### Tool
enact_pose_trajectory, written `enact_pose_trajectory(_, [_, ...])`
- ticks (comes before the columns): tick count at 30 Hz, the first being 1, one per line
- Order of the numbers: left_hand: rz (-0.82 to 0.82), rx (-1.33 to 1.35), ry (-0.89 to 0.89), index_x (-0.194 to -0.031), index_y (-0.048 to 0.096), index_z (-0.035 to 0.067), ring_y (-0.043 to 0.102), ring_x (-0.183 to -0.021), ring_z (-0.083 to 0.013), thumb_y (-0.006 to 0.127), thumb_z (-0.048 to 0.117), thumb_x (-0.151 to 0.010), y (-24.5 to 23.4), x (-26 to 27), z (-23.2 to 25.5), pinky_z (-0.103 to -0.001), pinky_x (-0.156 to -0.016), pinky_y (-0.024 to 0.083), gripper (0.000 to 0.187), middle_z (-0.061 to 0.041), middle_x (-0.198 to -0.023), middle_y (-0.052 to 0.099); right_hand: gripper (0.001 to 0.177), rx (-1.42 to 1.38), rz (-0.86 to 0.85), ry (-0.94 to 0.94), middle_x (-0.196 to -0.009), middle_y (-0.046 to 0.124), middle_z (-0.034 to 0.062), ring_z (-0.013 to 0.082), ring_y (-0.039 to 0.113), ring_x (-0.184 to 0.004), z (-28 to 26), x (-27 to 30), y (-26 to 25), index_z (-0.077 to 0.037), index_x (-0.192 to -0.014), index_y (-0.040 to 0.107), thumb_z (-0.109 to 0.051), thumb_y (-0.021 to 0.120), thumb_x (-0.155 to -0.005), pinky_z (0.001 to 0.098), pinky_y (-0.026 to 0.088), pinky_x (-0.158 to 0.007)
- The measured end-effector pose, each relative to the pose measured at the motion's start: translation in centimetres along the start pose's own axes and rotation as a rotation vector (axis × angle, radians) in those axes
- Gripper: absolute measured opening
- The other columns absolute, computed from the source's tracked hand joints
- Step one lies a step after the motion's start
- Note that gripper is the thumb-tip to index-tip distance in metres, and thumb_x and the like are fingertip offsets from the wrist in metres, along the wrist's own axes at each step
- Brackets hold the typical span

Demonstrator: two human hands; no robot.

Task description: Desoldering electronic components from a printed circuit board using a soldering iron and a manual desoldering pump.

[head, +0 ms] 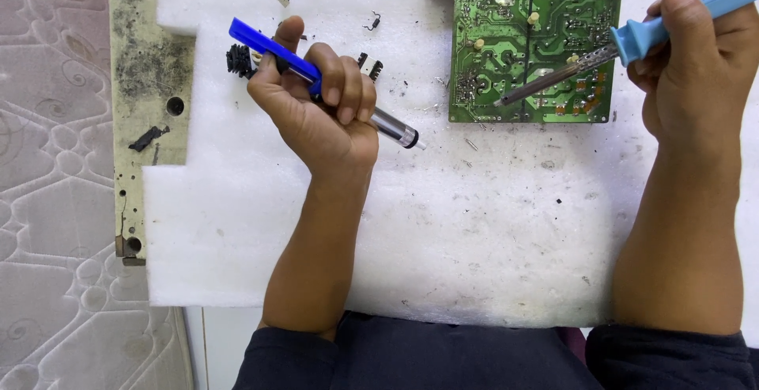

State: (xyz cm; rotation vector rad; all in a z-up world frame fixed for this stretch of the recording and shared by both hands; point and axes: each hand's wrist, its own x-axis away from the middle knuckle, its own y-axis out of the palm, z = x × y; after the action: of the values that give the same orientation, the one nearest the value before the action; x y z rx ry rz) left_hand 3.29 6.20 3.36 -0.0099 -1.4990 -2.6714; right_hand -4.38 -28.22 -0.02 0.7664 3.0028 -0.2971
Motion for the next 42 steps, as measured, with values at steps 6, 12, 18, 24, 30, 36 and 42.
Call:
enact_pose_trajectory(6, [-0.069, 0.056, -0.077, -0.112, 0.072, 0.005, 0.041, -0.053, -0.0147, 0.057, 0.068, -0.100, -1.0, -1.1, -0.3, -0.033, -0.047, 0.034, 0.066, -0.004, -0.069, 0.044, 0.041, -0.352, 0.288, 0.268, -0.076, 0.047, -0.0005, 0.0109, 0.054, -0.063, -1.0, -1.5, 0.8, -0.019, -0.104, 0.065, -0.060, 0.072, -0.099, 0.0251, 0.034, -0.055])
enact_pose_trajectory(12, [-0.263, -0.088, 0.041, -0.159, 0.059, 0.005, 0.074, -0.126, -0.0299, 0.063, -0.001, -0.121, -2.3, -1.3, -2.3, -0.051, -0.132, 0.055, 0.039, -0.015, -0.137, 0.066, 0.034, -0.571, 0.398, 0.389, -0.078, 0.063, 0.0004, 0.0155, 0.071, -0.073, -0.4, -3.3, 0.1, -0.017, -0.100, 0.068, -0.049, 0.065, -0.092, 0.0252, 0.039, -0.057])
enact_pose_trajectory(18, [-0.321, -0.349, 0.034, -0.179, 0.029, 0.025, 0.075, -0.107, -0.0223, 0.054, 0.019, -0.127, -0.8, -0.5, -1.9, -0.057, -0.125, 0.066, 0.058, -0.011, -0.125, 0.073, 0.039, -0.539, 0.333, 0.541, -0.070, 0.067, -0.0011, 0.0104, 0.070, -0.066, -1.0, -3.3, 1.9, -0.014, -0.082, 0.070, -0.051, 0.071, -0.096, 0.0207, 0.041, -0.054])
enact_pose_trajectory(24, [-0.392, -0.521, 0.167, -0.153, 0.048, 0.011, 0.061, -0.089, -0.0173, 0.048, 0.009, -0.115, -1.0, 0.0, -2.3, -0.035, -0.086, 0.059, 0.038, -0.007, -0.116, 0.065, 0.041, -0.893, 0.395, 0.513, -0.073, 0.077, 0.0038, 0.0158, 0.076, -0.065, 0.2, -4.7, -0.5, -0.005, -0.086, 0.076, -0.045, 0.069, -0.089, 0.0207, 0.043, -0.049])
enact_pose_trajectory(30, [-0.500, -0.604, 0.192, -0.167, 0.042, 0.016, 0.076, -0.128, -0.0240, 0.051, 0.025, -0.129, -0.6, 0.1, -2.8, -0.047, -0.126, 0.068, 0.041, -0.009, -0.133, 0.073, 0.051, -1.272, 0.603, 0.338, -0.113, 0.089, 0.0184, 0.0285, 0.087, -0.102, 9.8, -9.1, -9.1, 0.006, -0.124, 0.081, -0.027, 0.076, -0.086, 0.0304, 0.067, -0.073])
enact_pose_trajectory(36, [-0.554, -1.005, 0.260, -0.157, 0.046, 0.015, 0.054, -0.082, -0.0101, 0.048, 0.036, -0.124, -0.6, 1.0, -3.4, -0.029, -0.076, 0.054, 0.039, 0.003, -0.098, 0.058, 0.075, -1.259, 0.669, 0.336, -0.115, 0.086, 0.0373, 0.0407, 0.087, -0.099, 8.3, -9.5, -7.5, 0.022, -0.129, 0.073, -0.031, 0.066, -0.077, 0.0412, 0.074, -0.084])
enact_pose_trajectory(42, [-0.628, -1.324, 0.433, -0.111, 0.059, 0.013, 0.052, -0.060, -0.0120, 0.063, 0.022, -0.114, -0.3, 1.3, -4.6, -0.034, -0.058, 0.047, 0.011, 0.003, -0.078, 0.062, 0.083, -1.389, 0.462, 0.408, -0.125, 0.078, 0.0413, 0.0414, 0.085, -0.091, 8.1, -9.0, -8.8, 0.025, -0.145, 0.060, -0.030, 0.063, -0.083, 0.0397, 0.073, -0.081])
